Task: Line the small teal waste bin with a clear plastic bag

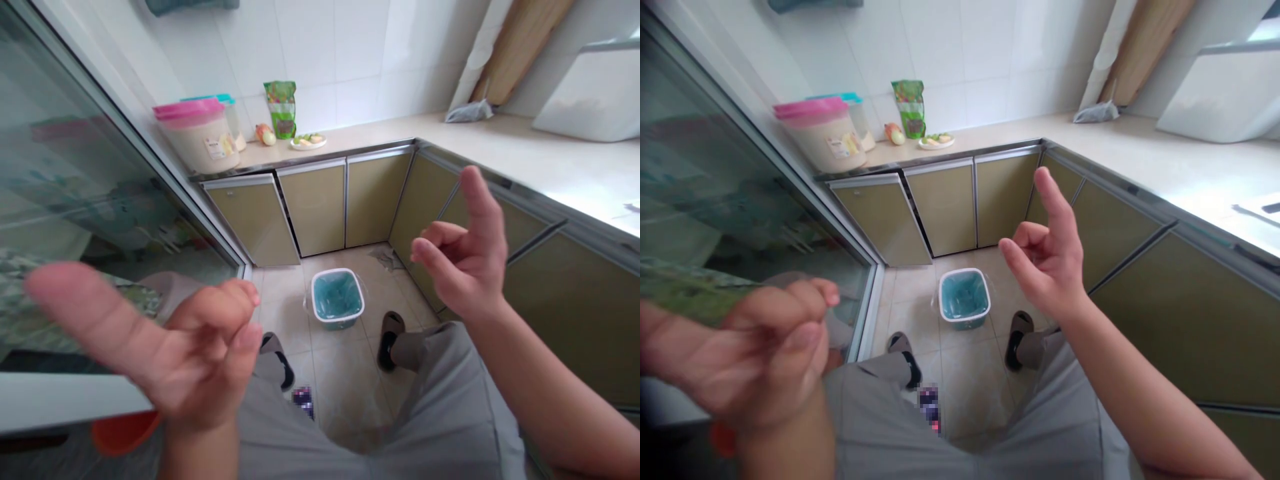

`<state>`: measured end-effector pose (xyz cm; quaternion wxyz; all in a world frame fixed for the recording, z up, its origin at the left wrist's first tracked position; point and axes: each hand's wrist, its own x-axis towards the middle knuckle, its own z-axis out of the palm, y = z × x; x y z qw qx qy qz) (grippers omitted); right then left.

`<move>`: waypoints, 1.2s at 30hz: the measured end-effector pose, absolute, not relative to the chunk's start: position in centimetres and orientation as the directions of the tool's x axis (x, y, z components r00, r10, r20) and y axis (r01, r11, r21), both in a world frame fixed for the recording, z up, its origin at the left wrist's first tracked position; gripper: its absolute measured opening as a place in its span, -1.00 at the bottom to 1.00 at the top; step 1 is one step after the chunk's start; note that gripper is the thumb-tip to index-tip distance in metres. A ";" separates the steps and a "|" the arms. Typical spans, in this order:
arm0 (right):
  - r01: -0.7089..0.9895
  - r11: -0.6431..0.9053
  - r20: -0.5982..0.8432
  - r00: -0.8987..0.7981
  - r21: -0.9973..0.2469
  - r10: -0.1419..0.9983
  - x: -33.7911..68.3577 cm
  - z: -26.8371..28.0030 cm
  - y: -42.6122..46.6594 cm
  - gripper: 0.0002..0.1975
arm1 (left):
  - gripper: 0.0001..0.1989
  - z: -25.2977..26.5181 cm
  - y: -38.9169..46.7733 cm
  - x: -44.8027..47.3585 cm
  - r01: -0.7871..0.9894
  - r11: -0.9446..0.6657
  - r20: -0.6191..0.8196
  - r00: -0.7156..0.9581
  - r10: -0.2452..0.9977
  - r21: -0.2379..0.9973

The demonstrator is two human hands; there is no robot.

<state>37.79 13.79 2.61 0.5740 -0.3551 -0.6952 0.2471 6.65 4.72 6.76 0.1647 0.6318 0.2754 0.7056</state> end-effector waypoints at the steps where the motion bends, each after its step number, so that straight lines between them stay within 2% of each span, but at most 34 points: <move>1: 0.228 0.617 0.614 -0.092 -0.753 0.784 37.6 1.9 14.5 -0.06 | 0.16 6.3 5.8 7.1 0.167 -0.809 0.826 -0.132 0.547 0.563; 2: 0.253 0.595 0.587 -0.114 -0.763 0.801 37.3 0.6 15.7 -0.02 | 0.18 5.2 7.6 7.5 0.216 -0.783 0.811 -0.110 0.574 0.583; 5: 0.363 0.463 0.411 -0.214 -0.808 0.886 36.0 -5.2 20.4 0.07 | 0.18 -0.6 15.2 7.9 0.251 -0.543 0.581 -0.112 0.806 0.801; 8: 0.433 0.385 0.304 -0.245 -0.815 0.920 35.2 -9.5 23.5 0.06 | 0.16 -6.1 21.0 7.2 0.266 -0.385 0.411 -0.051 0.910 0.884; 11: 0.422 0.385 0.313 -0.232 -0.821 0.921 35.1 -10.2 24.2 0.06 | 0.16 -7.8 22.9 6.4 0.255 -0.405 0.424 -0.020 0.906 0.878; 15: 0.404 0.380 0.331 -0.189 -0.832 0.925 35.0 -10.1 24.3 0.00 | 0.17 -6.9 22.9 6.2 0.223 -0.449 0.464 -0.016 0.886 0.865; 17: 0.432 0.364 0.325 -0.163 -0.825 0.931 35.0 -11.8 24.3 -0.13 | 0.06 -7.7 22.3 5.9 0.222 -0.434 0.448 -0.015 0.894 0.873; 19: 0.514 0.314 0.285 -0.137 -0.798 0.949 35.1 -15.0 23.9 -0.34 | -0.18 -10.4 21.3 5.1 0.266 -0.379 0.397 -0.015 0.918 0.886; 21: 0.650 0.215 0.159 -0.144 -0.729 0.977 35.4 -19.2 23.0 -0.52 | -0.45 -14.7 19.6 3.7 0.373 -0.256 0.279 -0.006 0.960 0.892; 23: 0.801 0.139 -0.057 -0.211 -0.583 0.976 35.5 -23.3 21.6 -0.63 | -0.58 -19.8 17.7 1.9 0.534 -0.071 0.063 0.033 0.997 0.843; 24: 0.853 0.150 -0.161 -0.262 -0.500 0.951 35.4 -25.2 20.8 -0.65 | -0.59 -22.2 16.7 1.1 0.630 0.016 -0.081 0.076 0.994 0.776; 26: 0.890 0.242 -0.302 -0.370 -0.388 0.879 35.0 -28.0 19.5 -0.66 | -0.62 -26.2 15.2 0.0 0.787 0.086 -0.395 0.209 0.895 0.611; 27: 0.887 0.290 -0.341 -0.414 -0.360 0.844 34.6 -29.0 18.9 -0.65 | -0.62 -27.7 14.8 -0.2 0.823 0.085 -0.490 0.247 0.836 0.561; 28: 0.880 0.325 -0.366 -0.445 -0.346 0.817 34.2 -29.8 18.5 -0.64 | -0.60 -28.8 14.5 -0.2 0.843 0.075 -0.544 0.273 0.793 0.533; 30: 0.881 0.352 -0.410 -0.462 -0.317 0.787 33.4 -30.7 18.2 -0.62 | -0.52 -30.2 14.5 0.3 0.860 0.054 -0.562 0.282 0.777 0.507; 36: 0.894 0.378 -0.428 -0.447 -0.241 0.786 32.5 -31.5 18.7 -0.59 | -0.39 -31.6 15.3 2.3 0.889 0.020 -0.644 0.315 0.697 0.457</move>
